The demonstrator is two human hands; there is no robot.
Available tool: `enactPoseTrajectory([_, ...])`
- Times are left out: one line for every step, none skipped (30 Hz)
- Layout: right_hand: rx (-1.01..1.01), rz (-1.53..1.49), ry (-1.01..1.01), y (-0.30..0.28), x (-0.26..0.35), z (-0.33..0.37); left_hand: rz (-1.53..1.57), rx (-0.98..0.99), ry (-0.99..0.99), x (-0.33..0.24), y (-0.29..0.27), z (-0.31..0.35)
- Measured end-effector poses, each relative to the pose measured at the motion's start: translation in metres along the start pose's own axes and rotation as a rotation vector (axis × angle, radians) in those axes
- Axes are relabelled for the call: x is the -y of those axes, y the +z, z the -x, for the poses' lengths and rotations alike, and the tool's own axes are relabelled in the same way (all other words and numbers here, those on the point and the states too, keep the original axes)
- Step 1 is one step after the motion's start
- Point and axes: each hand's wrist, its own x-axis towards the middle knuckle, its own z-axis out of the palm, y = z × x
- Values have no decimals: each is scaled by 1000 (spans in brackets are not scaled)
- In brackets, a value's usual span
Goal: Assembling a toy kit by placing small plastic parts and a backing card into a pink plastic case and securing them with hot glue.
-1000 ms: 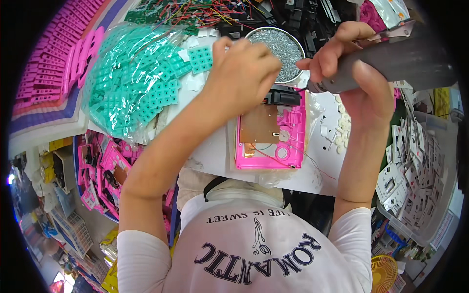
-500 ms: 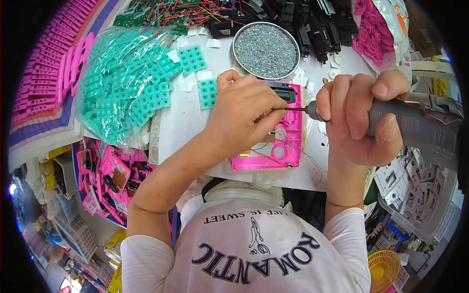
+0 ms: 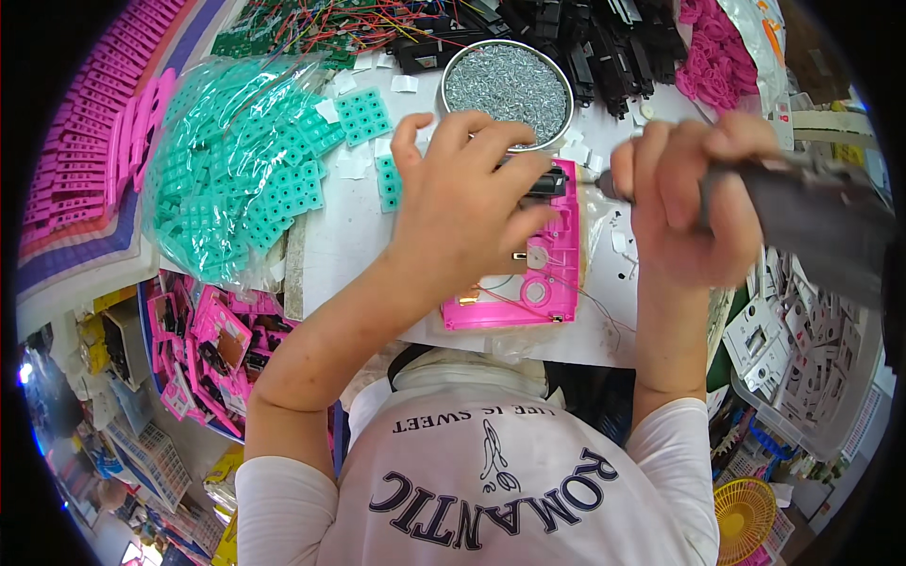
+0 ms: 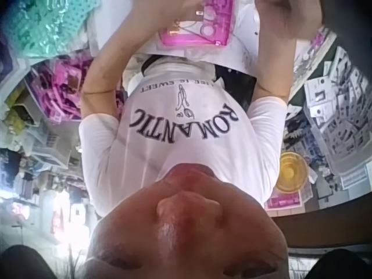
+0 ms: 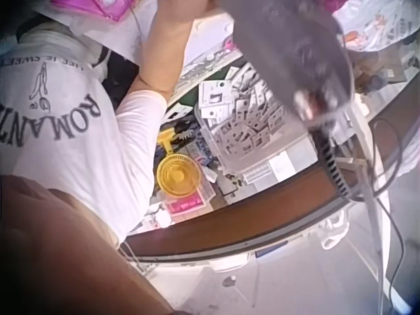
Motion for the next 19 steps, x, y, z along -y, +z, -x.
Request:
enactPoseTrajectory([-53, -17, -41, -3, -7, -3, -29, 46, 17, 3, 3, 4])
enactPoseTrajectory([-86, -64, -3, -9, -14, -3, -58, 93, 34, 11, 7, 11])
enactPoseTrajectory([-118, 45, 47, -9, -19, -1, -83, 141, 54, 15, 10, 12])
enactPoseTrajectory([-150, 154, 96, -9, -24, 1, -75, 139, 41, 16, 11, 14])
enactPoseTrajectory([-156, 121, 104, -11, -28, 2, -68, 137, 28, 15, 10, 14])
enactPoseTrajectory([-160, 85, 111, -14, -32, 3, -62, 135, 14, 14, 10, 15])
enactPoseTrajectory([-163, 49, 119, -16, -35, 4, -63, 137, 15, 14, 11, 15])
enactPoseTrajectory([-155, 35, 134, -17, -39, 4, -64, 138, 15, 14, 11, 15])
enactPoseTrajectory([-148, 18, 153, -17, -42, 5, -66, 142, 12, 14, 11, 15])
enactPoseTrajectory([-140, 1, 171, -16, -44, 6, -63, 143, 13, 14, 11, 16])
enactPoseTrajectory([-163, 26, 211, -15, -44, 8, -59, 145, 13, 14, 10, 16])
enactPoseTrajectory([-182, 53, 246, -13, -41, 8, -57, 143, 18, 14, 9, 14])
enactPoseTrajectory([-204, 81, 280, -12, -39, 8, -56, 171, 23, 15, 9, 14])
enactPoseTrajectory([-172, 144, 242, -11, -41, 8, -53, 200, 29, 18, 9, 14])
enactPoseTrajectory([-143, 220, 197, -12, -44, 8, -44, 224, 47, 19, 11, 11])
enactPoseTrajectory([-116, 298, 152, -12, -44, 7, -43, 241, 39, 20, 11, 7])
enactPoseTrajectory([-117, 351, 171, -13, -42, 5, -40, 259, 32, 22, 9, 5])
enactPoseTrajectory([-120, 377, 200, -14, -42, 5, -25, 271, 31, 22, 10, 1])
enactPoseTrajectory([-116, 324, 310, -13, -36, 0, 2, 264, 57, 17, 19, -5])
